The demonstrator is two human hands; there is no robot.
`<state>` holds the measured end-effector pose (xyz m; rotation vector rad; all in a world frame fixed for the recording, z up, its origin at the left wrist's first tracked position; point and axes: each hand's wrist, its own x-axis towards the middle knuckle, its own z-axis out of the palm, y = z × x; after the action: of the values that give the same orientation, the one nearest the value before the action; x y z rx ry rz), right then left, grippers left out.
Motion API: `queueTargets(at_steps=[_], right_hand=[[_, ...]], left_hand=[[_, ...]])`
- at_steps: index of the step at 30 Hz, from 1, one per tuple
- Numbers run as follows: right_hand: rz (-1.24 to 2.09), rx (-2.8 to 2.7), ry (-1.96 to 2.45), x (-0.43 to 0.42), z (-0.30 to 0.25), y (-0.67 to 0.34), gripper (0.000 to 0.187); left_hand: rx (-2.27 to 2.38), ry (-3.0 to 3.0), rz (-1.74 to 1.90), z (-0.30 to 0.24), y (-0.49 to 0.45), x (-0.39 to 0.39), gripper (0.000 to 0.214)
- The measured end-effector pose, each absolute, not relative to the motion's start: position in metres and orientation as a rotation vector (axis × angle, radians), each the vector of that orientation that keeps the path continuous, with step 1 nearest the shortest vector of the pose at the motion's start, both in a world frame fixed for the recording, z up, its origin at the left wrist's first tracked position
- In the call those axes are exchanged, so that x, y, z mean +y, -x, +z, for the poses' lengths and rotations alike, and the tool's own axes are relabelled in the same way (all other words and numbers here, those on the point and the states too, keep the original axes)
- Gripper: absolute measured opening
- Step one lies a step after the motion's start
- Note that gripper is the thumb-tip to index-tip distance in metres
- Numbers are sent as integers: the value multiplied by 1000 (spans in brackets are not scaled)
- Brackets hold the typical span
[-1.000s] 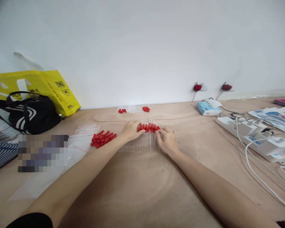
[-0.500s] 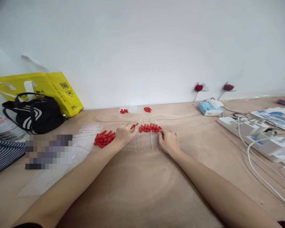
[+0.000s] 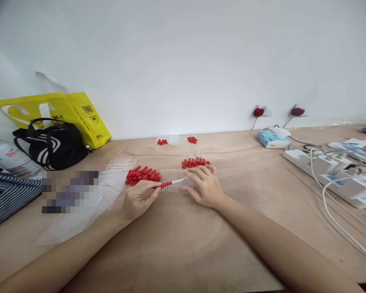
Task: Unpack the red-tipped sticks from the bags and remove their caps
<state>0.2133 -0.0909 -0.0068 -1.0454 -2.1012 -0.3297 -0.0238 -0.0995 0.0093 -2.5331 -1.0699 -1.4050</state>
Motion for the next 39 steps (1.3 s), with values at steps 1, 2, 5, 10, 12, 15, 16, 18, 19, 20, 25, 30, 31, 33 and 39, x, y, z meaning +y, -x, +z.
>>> queueTargets(at_steps=[1,2,5,10,12,15,16,18,19,20,25,30,31,33,39], right_hand=[[-357,-2147,992,-93,-7,-208,37],[-383,-2171,953,-94,-7,-204,35],[-435,-2166,874,-93,-11,-195,23],[-503,-2167,772,-90,-16,-192,26],[-531,-2187,752,-90,-17,-192,31],[-544,-2221,716,-91,-17,-189,35],[-539,-2229,702,-91,-17,-188,35],[-518,-2235,672,-92,-17,-186,31],[-504,-2234,662,-93,-16,-185,30],[-490,-2231,653,-94,-16,-185,28],[-468,-2231,612,-98,-16,-188,25],[-492,-2221,591,-100,-16,-190,21],[-501,-2219,587,-100,-16,-191,21],[-526,-2213,576,-101,-16,-192,22],[-597,-2205,527,-105,-16,-195,27]], left_hand=[[-1035,2552,-1412,9,23,-100,11],[-994,2572,-1418,8,23,-101,11],[-876,2641,-1414,7,23,-100,11],[-944,2667,-1254,8,24,-101,13],[-985,2695,-1106,7,22,-101,17],[-982,2715,-981,4,19,-100,16],[-980,2710,-974,3,18,-99,17],[-971,2693,-993,1,17,-97,17],[-958,2686,-1007,0,17,-97,17],[-939,2684,-1016,0,17,-97,17],[-898,2729,-930,2,18,-100,18],[-849,2757,-856,5,18,-104,20],[-834,2762,-839,5,18,-104,21],[-811,2769,-795,7,18,-105,22],[-750,2743,-768,8,18,-106,25]])
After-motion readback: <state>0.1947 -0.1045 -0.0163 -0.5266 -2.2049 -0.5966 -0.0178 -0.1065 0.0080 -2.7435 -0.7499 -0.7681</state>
